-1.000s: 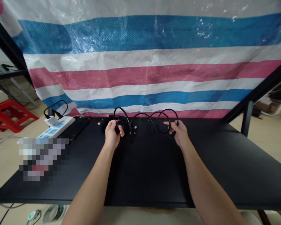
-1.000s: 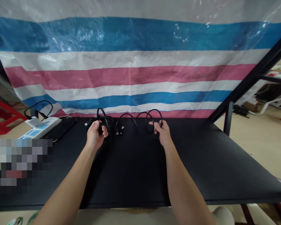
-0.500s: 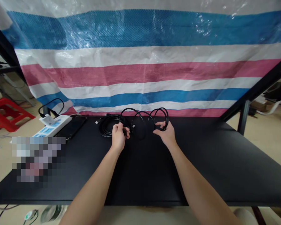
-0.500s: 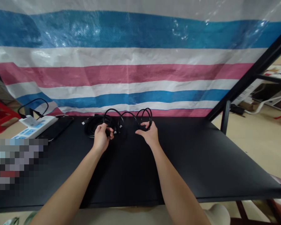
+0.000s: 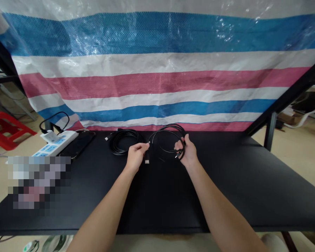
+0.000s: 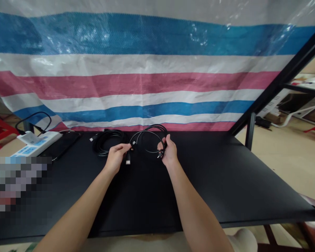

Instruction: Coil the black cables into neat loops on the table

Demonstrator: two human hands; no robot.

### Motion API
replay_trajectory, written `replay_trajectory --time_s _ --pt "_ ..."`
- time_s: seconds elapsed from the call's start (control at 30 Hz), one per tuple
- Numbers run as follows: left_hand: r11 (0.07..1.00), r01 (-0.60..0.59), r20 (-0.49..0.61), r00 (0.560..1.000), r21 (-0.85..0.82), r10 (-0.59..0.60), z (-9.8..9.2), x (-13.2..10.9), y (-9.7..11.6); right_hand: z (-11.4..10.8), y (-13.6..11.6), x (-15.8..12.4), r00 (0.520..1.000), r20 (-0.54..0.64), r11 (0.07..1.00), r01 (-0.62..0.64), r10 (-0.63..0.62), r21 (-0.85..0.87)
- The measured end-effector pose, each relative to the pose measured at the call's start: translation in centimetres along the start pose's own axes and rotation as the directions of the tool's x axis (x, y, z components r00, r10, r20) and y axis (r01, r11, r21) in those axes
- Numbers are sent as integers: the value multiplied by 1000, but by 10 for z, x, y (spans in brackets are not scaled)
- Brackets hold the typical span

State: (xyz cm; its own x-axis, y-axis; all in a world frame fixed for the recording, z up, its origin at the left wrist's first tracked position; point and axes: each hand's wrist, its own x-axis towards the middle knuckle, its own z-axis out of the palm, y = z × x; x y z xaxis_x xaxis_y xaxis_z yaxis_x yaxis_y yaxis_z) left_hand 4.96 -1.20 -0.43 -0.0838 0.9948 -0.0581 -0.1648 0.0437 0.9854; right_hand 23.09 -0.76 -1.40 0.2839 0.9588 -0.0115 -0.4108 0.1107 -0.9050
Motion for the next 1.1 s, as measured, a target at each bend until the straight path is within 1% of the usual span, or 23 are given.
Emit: replay_trajectory --time_s 0.1,0.2,0.23,0.3,0.37,0.43,0.5,0.57,0.67,0.77,0.8,0.83,0.9,0.97,1.03,1.1 --pt "999 -7 -82 997 54 11 -1 1 0 0 0 -2 996 86 999 41 -40 -6" --pt "993 17 -153 988 116 1 -2 2 0 1 2 -5 984 137 993 114 -110 -15" --pt "991 23 -166 986 134 0 -2 2 -1 1 3 -6 984 129 992 126 -122 -20" --pt "988 27 -165 986 151 -2 0 1 -1 2 5 -6 993 58 993 105 -102 -48" --pt "989 48 -128 991 140 -30 2 -1 0 3 7 -5 998 -37 996 55 -58 -69" --pt "987 109 -70 992 120 -101 5 -3 1 4 6 -4 997 -69 999 37 -39 -35" --pt "976 187 -23 982 112 -186 7 -5 2 4 4 -4 999 -25 999 39 -38 39" --pt "962 249 9 968 116 -252 9 -8 2 3 0 -5 998 60 995 24 -30 98" --pt "943 314 89 942 113 -324 12 -12 2 0 -5 -9 985 171 992 -6 -15 124" --pt "929 353 197 908 115 -369 16 -16 -1 -1 -5 -11 978 208 990 -47 18 134" --pt "930 349 223 903 115 -367 17 -17 -2 1 -4 -11 977 208 989 -67 39 130" --pt "936 334 233 907 109 -351 18 -17 -3 4 -1 -11 978 201 990 -86 61 115" --pt "958 277 208 935 79 -288 19 -16 -6 11 7 -12 987 135 994 -92 85 51" --pt "979 199 123 972 41 -202 18 -13 -8 21 15 -14 998 12 996 -62 63 -66" --pt "992 123 22 992 -12 -123 17 -10 -9 28 23 -17 996 -93 979 -28 10 -204" --pt "994 74 -53 995 -83 -78 15 -7 -8 32 27 -20 992 -118 942 -1 -42 -336"
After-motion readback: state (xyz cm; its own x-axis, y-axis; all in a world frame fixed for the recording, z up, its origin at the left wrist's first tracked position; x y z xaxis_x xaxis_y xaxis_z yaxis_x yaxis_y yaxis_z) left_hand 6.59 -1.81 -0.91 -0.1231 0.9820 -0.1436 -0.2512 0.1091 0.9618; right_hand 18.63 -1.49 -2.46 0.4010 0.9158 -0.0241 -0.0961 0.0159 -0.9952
